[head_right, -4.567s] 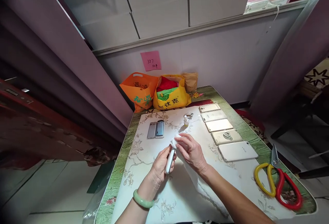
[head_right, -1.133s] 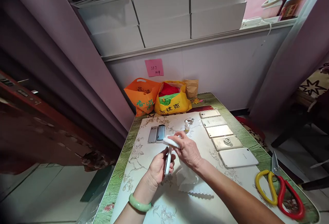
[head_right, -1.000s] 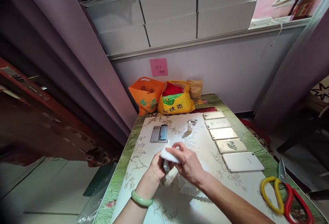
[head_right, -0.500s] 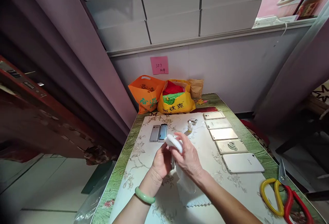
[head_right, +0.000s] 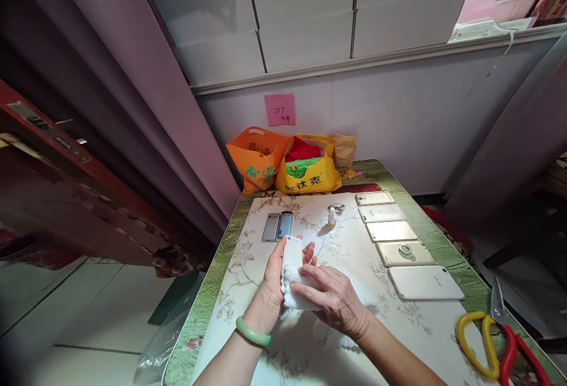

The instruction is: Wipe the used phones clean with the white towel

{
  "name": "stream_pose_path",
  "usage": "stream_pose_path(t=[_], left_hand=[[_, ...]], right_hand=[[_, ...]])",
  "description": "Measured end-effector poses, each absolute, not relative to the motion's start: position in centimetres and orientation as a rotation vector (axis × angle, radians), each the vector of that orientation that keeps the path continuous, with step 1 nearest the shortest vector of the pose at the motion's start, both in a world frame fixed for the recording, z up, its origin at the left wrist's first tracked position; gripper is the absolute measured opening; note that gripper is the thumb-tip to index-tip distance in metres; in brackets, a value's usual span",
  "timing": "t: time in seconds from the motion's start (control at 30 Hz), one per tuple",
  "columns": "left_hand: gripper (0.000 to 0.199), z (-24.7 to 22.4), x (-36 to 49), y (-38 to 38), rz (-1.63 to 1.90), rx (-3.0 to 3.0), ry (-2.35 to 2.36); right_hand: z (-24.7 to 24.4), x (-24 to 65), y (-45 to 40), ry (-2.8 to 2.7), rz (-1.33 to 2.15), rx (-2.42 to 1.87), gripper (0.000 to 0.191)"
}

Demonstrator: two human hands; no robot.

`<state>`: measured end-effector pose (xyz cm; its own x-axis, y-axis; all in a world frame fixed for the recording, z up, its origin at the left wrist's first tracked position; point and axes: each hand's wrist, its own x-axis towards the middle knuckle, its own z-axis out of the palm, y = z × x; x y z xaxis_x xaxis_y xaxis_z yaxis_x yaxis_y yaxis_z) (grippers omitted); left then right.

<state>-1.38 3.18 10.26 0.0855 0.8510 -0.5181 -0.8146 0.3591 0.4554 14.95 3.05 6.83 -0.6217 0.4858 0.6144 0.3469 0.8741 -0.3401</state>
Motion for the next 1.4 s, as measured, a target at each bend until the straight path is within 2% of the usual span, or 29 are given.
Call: stream_pose_path(t=[0.1, 0.23, 0.33, 0.5, 0.7, 0.77, 0.83, 0.97, 1.03, 1.17, 1.4], left_hand=[[0.036, 9.8, -1.7, 3.7, 1.251, -0.048, 0.623], [0.046, 9.9, -2.1, 3.7, 1.293, -0.027, 0.584], [0.048, 10.2, -2.1, 3.6, 1.367, -0.029, 0.588], [0.054, 10.1, -1.8, 3.3, 1.31, -0.008, 0.6], [0.065, 10.1, -1.7, 2.7, 1.256, 0.046, 0.614], [0.065, 10.0, -1.7, 2.4, 1.219, 0.092, 0.617], [0.061, 9.6, -1.5, 2.3, 1.175, 0.128, 0.591], [0.036, 8.4, -1.3, 2.4, 1.173, 0.051, 0.633], [0.03, 8.2, -1.3, 2.5, 1.201, 0.006, 0.66], [0.039, 8.8, -1.9, 2.7, 1.266, 0.047, 0.601], [0.052, 8.9, -1.9, 3.5, 1.283, 0.096, 0.585]], right_hand=[[7.6, 15.6, 3.0, -2.255, 0.464, -0.579, 0.026], [9.1, 15.8, 2.8, -1.858, 0.94, -0.717, 0.023], [10.2, 15.8, 3.2, -1.54, 1.12, -0.897, 0.026], [10.3, 15.3, 3.6, -1.8, 0.842, -0.934, 0.028], [9.0, 13.9, 2.1, -2.277, 0.37, -0.679, 0.036], [9.2, 13.4, 2.1, -2.322, 0.33, -0.623, 0.039], [9.6, 12.9, 2.6, -2.314, 0.308, -0.62, 0.033], [10.1, 11.9, 5.2, -2.167, 0.243, -0.796, 0.026], [9.8, 11.8, 6.4, -2.072, 0.225, -0.932, 0.026], [8.7, 12.6, 6.0, -2.005, 0.207, -1.05, 0.023], [9.0, 12.9, 0.8, -2.204, 0.218, -0.627, 0.022]])
